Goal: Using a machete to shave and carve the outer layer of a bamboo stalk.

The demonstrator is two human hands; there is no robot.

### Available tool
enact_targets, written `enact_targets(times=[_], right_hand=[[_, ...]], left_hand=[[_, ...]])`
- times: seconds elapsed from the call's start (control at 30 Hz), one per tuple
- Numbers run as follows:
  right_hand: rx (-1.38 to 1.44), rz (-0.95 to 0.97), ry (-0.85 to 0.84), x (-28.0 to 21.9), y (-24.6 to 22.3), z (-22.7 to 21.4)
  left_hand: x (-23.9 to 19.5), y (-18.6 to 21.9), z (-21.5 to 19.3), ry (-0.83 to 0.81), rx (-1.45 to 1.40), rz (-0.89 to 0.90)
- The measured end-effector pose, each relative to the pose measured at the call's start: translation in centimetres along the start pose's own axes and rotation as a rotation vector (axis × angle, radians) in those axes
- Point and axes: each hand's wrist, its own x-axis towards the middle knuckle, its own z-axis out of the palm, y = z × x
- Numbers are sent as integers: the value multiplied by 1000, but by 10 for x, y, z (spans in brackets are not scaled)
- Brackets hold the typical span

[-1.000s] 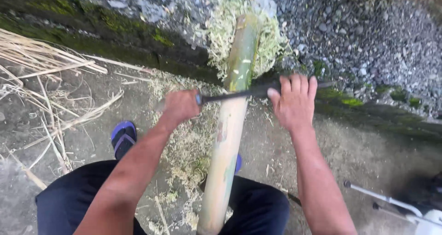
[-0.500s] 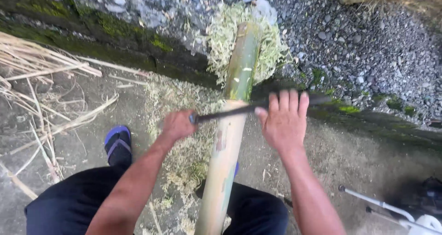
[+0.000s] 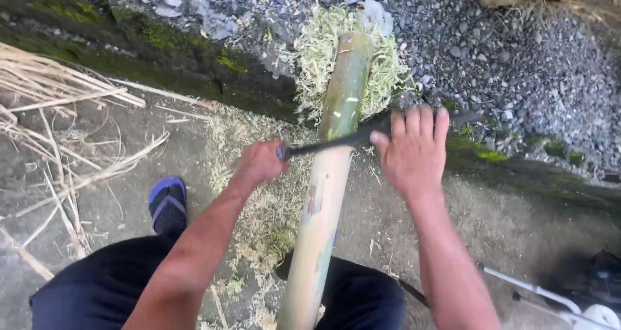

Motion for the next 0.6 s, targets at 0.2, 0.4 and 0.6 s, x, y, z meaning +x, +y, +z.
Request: enact_targets(times=[0.2,0.4,0.6], right_hand=[[115,46,38,-30,-1,15],[239,99,14,-64,-9,32],[334,137,-18,-29,3,34]], left_hand=[[-12,11,-18,55,176,81],[-28,-16,2,46,268,105],[-26,19,-37,31,337,55]])
